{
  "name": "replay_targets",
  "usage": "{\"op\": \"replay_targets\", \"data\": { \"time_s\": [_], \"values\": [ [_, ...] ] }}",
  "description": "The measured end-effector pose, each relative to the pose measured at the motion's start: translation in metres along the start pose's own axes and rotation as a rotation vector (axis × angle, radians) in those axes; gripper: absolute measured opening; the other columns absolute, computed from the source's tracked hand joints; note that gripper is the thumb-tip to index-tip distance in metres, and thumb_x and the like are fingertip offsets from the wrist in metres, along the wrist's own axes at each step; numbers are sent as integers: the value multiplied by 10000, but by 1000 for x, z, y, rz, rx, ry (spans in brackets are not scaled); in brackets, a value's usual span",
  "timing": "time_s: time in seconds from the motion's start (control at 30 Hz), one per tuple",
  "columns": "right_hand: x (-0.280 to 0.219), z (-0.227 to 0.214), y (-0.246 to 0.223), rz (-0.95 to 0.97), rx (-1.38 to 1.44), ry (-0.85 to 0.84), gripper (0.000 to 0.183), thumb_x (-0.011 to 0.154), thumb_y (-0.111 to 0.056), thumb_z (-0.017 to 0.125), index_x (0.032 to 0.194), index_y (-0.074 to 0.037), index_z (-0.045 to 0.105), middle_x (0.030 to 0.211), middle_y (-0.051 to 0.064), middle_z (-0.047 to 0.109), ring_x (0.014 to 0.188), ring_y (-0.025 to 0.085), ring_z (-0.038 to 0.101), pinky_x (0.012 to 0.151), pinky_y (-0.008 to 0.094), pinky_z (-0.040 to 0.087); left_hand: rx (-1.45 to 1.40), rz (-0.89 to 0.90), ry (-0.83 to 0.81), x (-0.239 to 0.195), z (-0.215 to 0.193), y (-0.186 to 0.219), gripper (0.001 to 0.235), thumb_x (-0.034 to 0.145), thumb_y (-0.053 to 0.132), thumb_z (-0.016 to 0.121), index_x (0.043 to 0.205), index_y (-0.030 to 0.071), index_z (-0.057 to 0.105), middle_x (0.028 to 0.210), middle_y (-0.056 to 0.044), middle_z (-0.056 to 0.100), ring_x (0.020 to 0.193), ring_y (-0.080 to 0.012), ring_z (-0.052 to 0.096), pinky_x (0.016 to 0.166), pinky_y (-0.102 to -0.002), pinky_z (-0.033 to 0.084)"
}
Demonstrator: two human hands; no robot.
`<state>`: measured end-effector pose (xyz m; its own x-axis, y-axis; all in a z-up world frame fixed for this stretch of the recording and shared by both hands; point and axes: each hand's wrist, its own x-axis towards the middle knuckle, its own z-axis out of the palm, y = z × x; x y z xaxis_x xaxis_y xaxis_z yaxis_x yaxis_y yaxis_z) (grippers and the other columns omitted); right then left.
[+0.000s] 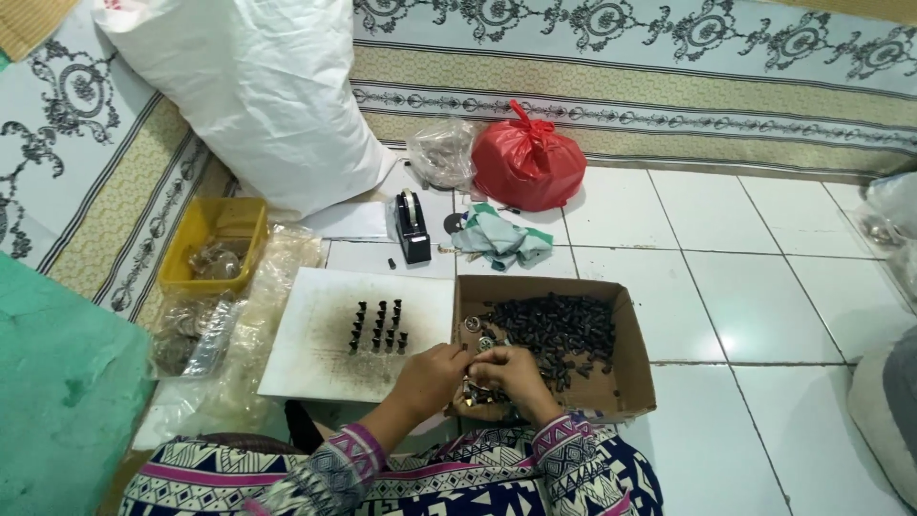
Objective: Organizing small metal fasteners by picking them from a box and placing them into a template board.
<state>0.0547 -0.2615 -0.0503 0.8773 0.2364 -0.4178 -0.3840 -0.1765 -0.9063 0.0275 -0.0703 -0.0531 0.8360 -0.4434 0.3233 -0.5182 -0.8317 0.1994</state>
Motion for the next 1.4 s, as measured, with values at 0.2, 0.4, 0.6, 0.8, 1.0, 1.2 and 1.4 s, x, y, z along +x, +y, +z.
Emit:
{"op": "replay_targets", "data": {
  "time_s": [0.2, 0.4, 0.6, 0.8, 1.0, 1.2, 1.4],
  "values": [
    [-24, 31, -20, 197, 303, -258, 181, 904, -16, 718, 1019, 124, 710, 834, 195, 702, 711, 227, 668, 685, 303, 588, -45, -40, 292, -42, -65, 14, 66, 787, 45, 654, 817, 93, 620, 753, -51, 621, 630, -185, 579, 517, -310, 484],
    [-24, 52, -17, 216, 371, -187, 153, 909, -49, 719, 1027, 49, 727, 812, 131, 691, 695, 178, 643, 622, 260, 542, -79, -173, 352, -55, -66, 11, 83, 779, 21, 690, 804, 76, 633, 748, -45, 623, 562, -174, 560, 474, -295, 474],
    [-28, 61, -18, 65, 317, -26, 147, 894, 20, 725, 983, 133, 755, 766, 188, 723, 571, 160, 608, 509, 216, 489, -296, -297, 276, -53, -60, 4, 163, 782, 13, 680, 929, 59, 731, 818, -52, 700, 662, -220, 652, 601, -337, 540],
    [-42, 75, -27, -182, 93, 88, 144, 888, -23, 724, 951, 92, 783, 703, 155, 721, 568, 168, 621, 461, 237, 452, -811, -617, 217, -48, -64, -7, 138, 718, 30, 800, 854, 45, 818, 724, -36, 772, 549, -123, 621, 544, -253, 505],
    [-52, 75, -48, -366, -115, 144, 149, 859, -84, 767, 946, 26, 819, 706, 91, 750, 595, 135, 645, 540, 231, 528, -1149, -722, 161, -49, -70, -13, 179, 725, -12, 840, 902, -1, 826, 706, -72, 784, 568, -89, 637, 545, -212, 508],
    [-50, 75, -42, -375, -199, 174, 120, 864, -80, 764, 911, 13, 824, 684, 55, 731, 555, 97, 586, 496, 213, 471, -1155, -724, 166, -49, -66, -13, 193, 702, -16, 869, 886, 11, 819, 712, -46, 780, 579, -88, 648, 559, -216, 518],
    [-46, 69, -37, -407, -247, 94, 90, 840, -25, 763, 887, 24, 821, 678, 56, 741, 535, 79, 577, 465, 191, 438, -1152, -683, 189, -52, -59, -16, 136, 708, -31, 846, 833, -6, 798, 693, -60, 773, 567, -94, 650, 545, -217, 516]
  ]
}}
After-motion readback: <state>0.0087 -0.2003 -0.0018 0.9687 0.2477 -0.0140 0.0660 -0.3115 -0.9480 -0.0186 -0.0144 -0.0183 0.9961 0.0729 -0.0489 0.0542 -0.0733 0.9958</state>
